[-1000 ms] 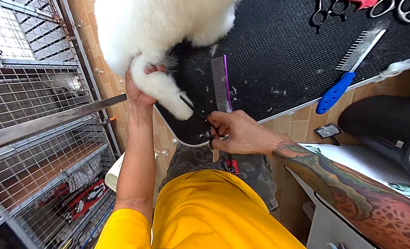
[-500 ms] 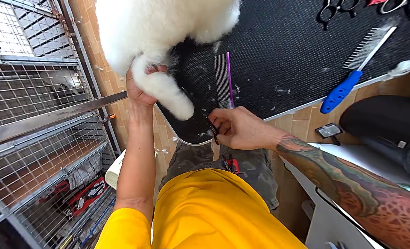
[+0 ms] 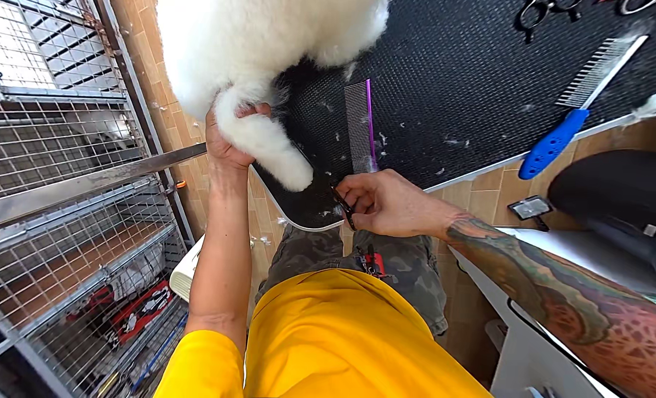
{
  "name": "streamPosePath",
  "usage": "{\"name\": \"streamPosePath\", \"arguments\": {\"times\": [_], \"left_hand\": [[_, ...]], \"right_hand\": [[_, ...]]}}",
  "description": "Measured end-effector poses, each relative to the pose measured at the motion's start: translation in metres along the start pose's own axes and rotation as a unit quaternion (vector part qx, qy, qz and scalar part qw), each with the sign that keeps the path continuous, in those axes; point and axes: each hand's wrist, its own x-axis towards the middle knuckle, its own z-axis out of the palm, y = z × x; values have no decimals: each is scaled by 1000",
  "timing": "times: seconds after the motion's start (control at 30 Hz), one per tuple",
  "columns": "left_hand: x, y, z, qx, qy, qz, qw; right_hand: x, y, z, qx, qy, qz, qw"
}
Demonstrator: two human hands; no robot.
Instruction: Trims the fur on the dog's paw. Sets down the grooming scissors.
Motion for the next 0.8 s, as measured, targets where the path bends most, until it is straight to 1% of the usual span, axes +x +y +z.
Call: {"name": "streamPosePath", "arguments": {"times": [0.17,0.3,0.33,0.43,0.5,0.6,0.7,0.8], "left_hand": [[2,1,-4,6,-2,1,1000],[1,2,-5,2,-8,-11,1000],[2,2,-5,-3,-10,-17,1000],[2,3,-6,-9,-9,-25,1000],[2,3,-5,-24,8,-25,999],[3,3,-1,-75,38,-15,996],[4,1,5,-80,51,7,996],[3,4,4,-87,39,4,995]], "right_hand": [[0,1,0,28,0,-15,1000],[4,1,-3,51,-20,14,998],[6,2,-3,50,-11,6,999],[13,1,-5,32,23,-50,998],[19,-3,-7,14,35,-75,996],[26,-11,-11,-15,36,-72,997],[29,-15,-16,-25,38,-64,997],[32,-17,-18,-17,50,-100,994]]}}
